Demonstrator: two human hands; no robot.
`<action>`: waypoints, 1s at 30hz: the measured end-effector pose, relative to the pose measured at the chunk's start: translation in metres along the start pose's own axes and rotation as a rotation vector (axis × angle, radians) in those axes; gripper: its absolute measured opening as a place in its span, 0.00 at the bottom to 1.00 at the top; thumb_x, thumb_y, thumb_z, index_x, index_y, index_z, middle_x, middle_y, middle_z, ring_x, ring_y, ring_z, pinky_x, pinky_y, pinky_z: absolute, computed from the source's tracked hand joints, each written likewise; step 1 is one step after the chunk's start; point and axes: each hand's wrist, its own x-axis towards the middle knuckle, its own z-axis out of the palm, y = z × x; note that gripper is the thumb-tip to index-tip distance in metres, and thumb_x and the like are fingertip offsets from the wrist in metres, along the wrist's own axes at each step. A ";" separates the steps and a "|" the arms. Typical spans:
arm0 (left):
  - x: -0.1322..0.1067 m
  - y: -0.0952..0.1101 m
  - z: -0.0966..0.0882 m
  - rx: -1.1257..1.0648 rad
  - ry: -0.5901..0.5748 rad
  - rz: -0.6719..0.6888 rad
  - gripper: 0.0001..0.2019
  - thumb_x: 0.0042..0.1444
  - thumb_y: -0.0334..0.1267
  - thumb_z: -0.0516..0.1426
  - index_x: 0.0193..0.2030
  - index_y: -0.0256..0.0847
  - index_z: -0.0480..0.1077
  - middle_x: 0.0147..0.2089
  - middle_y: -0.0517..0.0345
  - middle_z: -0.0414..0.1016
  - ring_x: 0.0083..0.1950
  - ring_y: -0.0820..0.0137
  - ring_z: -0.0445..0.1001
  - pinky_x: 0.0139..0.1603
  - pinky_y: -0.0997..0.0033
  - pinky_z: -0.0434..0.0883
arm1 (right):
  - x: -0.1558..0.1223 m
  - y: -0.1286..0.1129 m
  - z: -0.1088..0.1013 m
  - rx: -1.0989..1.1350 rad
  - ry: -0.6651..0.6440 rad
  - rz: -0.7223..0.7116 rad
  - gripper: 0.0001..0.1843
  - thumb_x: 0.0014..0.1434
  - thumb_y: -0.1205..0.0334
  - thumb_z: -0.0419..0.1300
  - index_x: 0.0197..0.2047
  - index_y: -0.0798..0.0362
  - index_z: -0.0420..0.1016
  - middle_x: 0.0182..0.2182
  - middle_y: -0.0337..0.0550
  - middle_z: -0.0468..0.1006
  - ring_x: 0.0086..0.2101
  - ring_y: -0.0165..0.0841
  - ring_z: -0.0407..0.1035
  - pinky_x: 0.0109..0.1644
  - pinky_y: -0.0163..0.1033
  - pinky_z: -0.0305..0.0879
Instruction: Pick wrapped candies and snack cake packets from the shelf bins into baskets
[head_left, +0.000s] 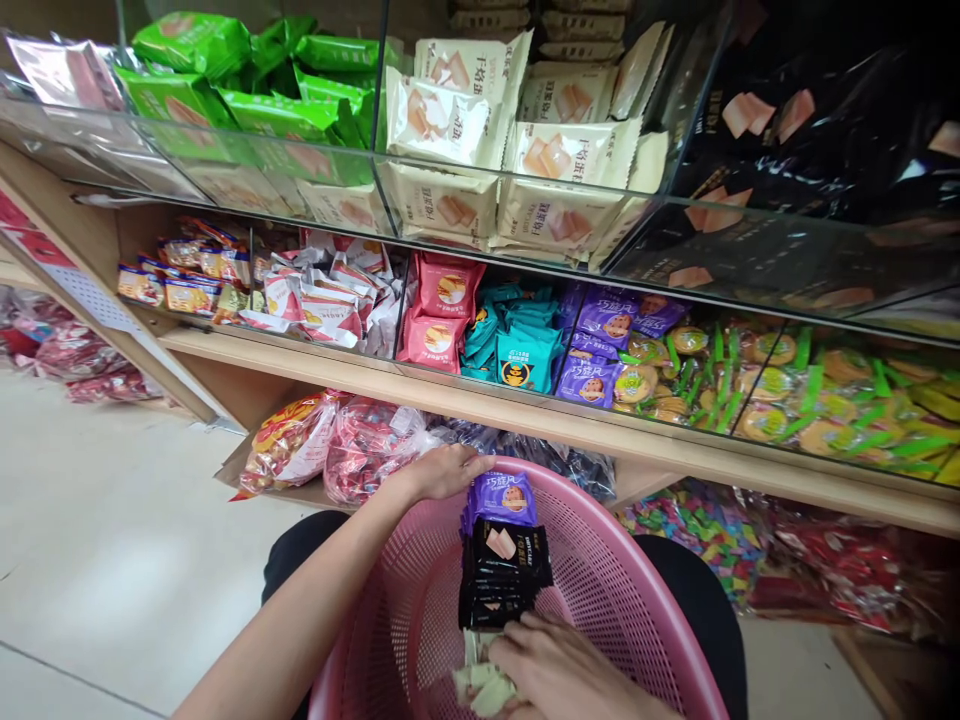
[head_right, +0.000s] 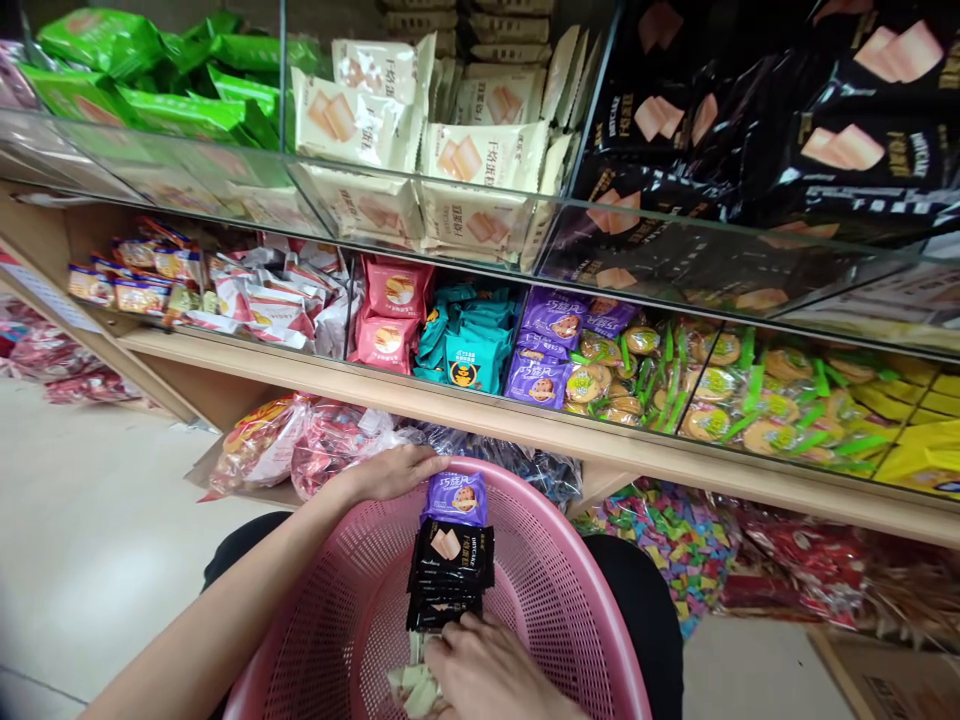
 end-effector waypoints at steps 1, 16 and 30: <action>0.000 0.000 0.000 -0.002 0.002 0.005 0.33 0.58 0.65 0.35 0.34 0.41 0.69 0.37 0.49 0.76 0.40 0.61 0.75 0.38 0.68 0.65 | 0.002 -0.001 -0.003 0.024 -0.018 0.004 0.16 0.48 0.63 0.68 0.41 0.54 0.74 0.39 0.45 0.81 0.41 0.41 0.76 0.46 0.43 0.72; -0.002 0.003 -0.001 -0.016 -0.006 -0.012 0.32 0.58 0.65 0.38 0.35 0.40 0.69 0.37 0.47 0.77 0.40 0.58 0.75 0.38 0.67 0.65 | -0.009 0.001 0.015 -0.258 0.407 0.003 0.31 0.44 0.58 0.71 0.52 0.55 0.71 0.45 0.48 0.80 0.41 0.43 0.76 0.46 0.44 0.74; -0.002 0.001 0.000 0.012 0.008 0.003 0.31 0.59 0.63 0.38 0.35 0.40 0.70 0.35 0.49 0.77 0.37 0.61 0.75 0.35 0.68 0.64 | -0.017 0.000 0.016 -0.375 0.440 -0.018 0.24 0.54 0.69 0.56 0.55 0.54 0.68 0.45 0.47 0.79 0.39 0.41 0.75 0.39 0.42 0.74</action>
